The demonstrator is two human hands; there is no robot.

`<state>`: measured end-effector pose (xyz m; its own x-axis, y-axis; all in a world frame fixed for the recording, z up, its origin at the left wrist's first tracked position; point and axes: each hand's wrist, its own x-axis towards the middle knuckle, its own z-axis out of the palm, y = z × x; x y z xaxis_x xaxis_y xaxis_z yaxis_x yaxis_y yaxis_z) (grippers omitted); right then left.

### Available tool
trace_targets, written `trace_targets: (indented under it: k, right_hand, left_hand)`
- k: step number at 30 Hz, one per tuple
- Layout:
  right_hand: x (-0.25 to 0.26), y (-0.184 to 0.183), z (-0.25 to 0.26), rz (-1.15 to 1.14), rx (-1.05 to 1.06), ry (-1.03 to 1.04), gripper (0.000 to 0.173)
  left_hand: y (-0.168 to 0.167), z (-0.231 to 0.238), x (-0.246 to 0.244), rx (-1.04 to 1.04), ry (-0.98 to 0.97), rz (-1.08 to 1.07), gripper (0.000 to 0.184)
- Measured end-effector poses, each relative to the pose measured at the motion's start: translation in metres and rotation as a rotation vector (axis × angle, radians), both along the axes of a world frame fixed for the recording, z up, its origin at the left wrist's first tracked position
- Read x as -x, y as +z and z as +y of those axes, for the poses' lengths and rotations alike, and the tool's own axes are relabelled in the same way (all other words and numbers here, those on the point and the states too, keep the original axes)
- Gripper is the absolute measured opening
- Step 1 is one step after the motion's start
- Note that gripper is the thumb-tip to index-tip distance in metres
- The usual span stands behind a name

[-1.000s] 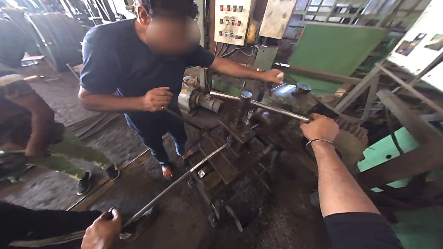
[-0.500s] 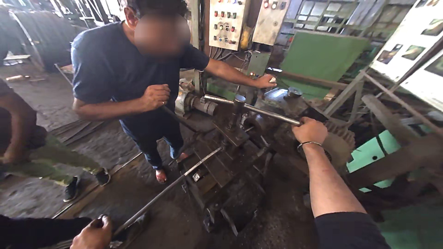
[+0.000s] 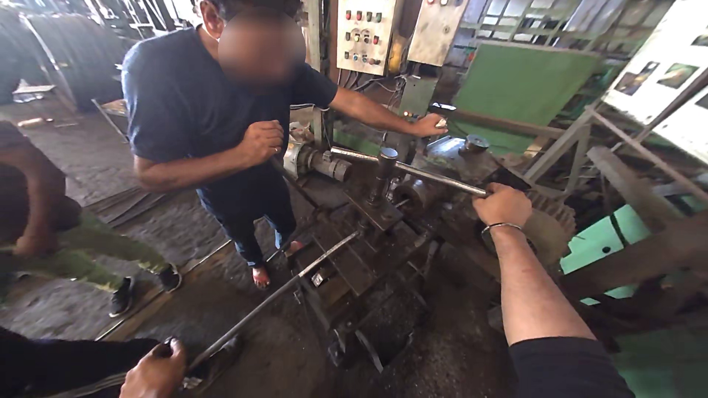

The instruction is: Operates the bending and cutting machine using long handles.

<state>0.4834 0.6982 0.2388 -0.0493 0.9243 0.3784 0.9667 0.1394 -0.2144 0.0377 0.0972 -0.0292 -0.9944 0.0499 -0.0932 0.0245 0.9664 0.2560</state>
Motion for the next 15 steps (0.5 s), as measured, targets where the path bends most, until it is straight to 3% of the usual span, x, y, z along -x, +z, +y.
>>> trace_targets:
  k: [15]
  right_hand:
    - [0.0005,0.0018,0.0011,-0.004,0.004,-0.006,0.027]
  left_hand:
    - [-0.0024,0.0033,-0.0014,0.006,0.013,0.013,0.054]
